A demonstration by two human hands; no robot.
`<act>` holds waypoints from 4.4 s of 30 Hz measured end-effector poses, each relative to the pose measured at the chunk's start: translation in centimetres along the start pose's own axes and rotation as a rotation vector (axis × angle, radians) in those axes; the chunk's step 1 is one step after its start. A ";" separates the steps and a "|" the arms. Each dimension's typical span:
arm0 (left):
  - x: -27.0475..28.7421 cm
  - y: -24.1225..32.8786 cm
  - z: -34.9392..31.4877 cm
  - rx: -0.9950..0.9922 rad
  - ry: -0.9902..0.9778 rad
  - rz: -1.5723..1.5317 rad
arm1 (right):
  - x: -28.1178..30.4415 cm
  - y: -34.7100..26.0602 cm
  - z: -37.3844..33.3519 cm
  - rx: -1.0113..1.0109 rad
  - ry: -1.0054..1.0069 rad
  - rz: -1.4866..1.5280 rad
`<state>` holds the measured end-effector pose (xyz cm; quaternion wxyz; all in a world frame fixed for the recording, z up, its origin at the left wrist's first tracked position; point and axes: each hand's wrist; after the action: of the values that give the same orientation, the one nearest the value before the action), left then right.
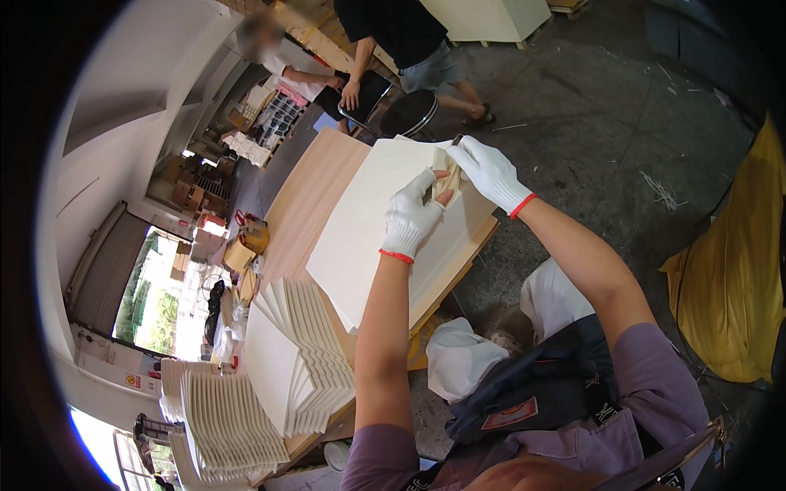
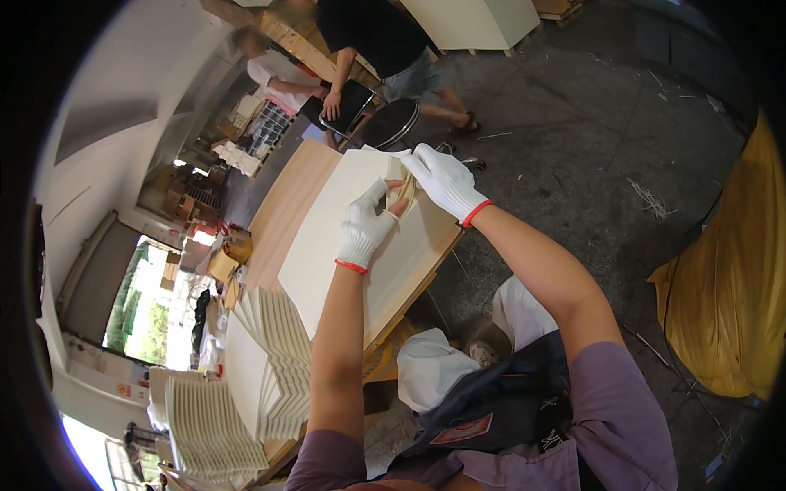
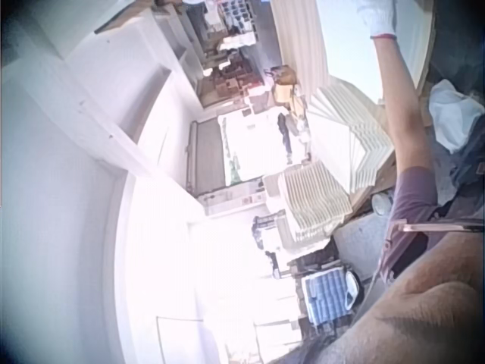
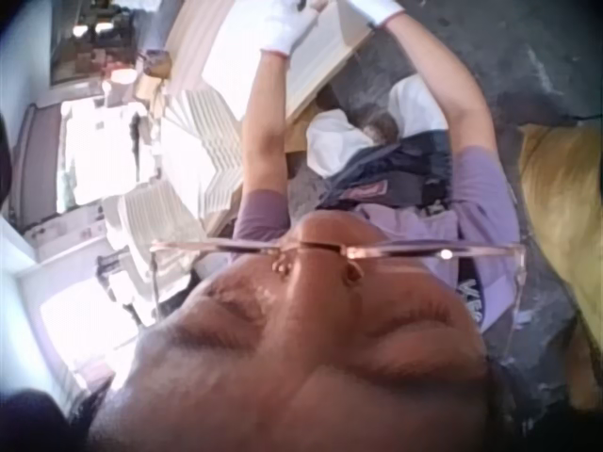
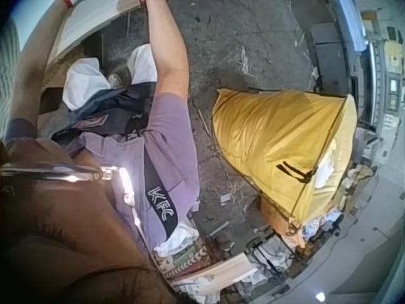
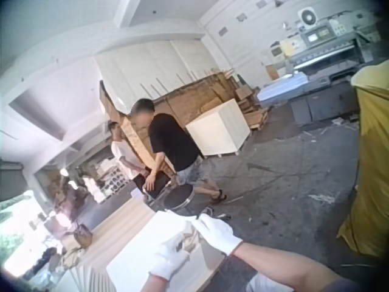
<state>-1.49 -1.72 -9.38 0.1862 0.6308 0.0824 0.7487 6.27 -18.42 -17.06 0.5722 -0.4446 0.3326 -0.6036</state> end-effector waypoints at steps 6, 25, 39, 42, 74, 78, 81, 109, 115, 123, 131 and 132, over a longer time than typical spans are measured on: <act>-0.3 -0.1 0.1 -0.079 0.029 0.058 | 0.2 0.1 0.0 0.005 0.008 -0.004; -1.4 -1.3 1.8 -0.048 0.151 0.296 | 4.2 -2.3 0.4 0.096 -0.355 -0.705; -1.5 -2.0 1.2 -0.034 0.047 0.031 | 2.3 -2.1 0.8 -0.002 -0.222 0.010; -1.5 -2.7 1.3 -0.053 0.033 -0.128 | 1.5 -1.2 0.5 -0.050 -0.158 0.045; -1.1 -1.3 0.7 -0.036 0.049 -0.130 | 1.0 -1.0 -0.1 -0.082 -0.070 -0.022; -1.2 -1.8 0.7 -0.061 0.084 -0.094 | 1.2 -2.1 -0.5 -0.094 -0.090 -0.036; -1.3 -1.7 0.8 -0.071 0.045 -0.001 | 0.8 -0.9 -0.3 -0.052 -0.038 -0.048; -1.0 -0.3 0.4 -0.032 0.031 0.003 | 0.5 0.0 -0.2 -0.035 -0.009 0.025; -1.8 -0.6 -0.4 -0.237 0.182 0.161 | 2.2 -0.5 0.0 -0.048 0.008 0.003; -2.0 -1.0 -1.0 -0.159 0.205 0.289 | 4.2 -0.4 -0.8 0.110 -0.224 -0.564; -2.3 -1.9 2.4 -0.041 0.155 0.365 | 4.0 -1.5 0.7 0.521 -0.211 -0.810; -2.4 -2.0 2.8 -0.052 0.159 0.350 | 3.8 -1.7 0.9 0.516 -0.215 -0.775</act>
<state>1.91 -1.15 -11.75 0.0622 0.5693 -0.0333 0.8191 6.59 -21.90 -14.58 0.4278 -0.4393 -0.0793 -0.7859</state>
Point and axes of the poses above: each hand's wrist, its own z-axis towards the middle knuckle, its own x-axis out of the back of the hand, y = z × x, and after that the axes turned 8 degrees about z, right-handed
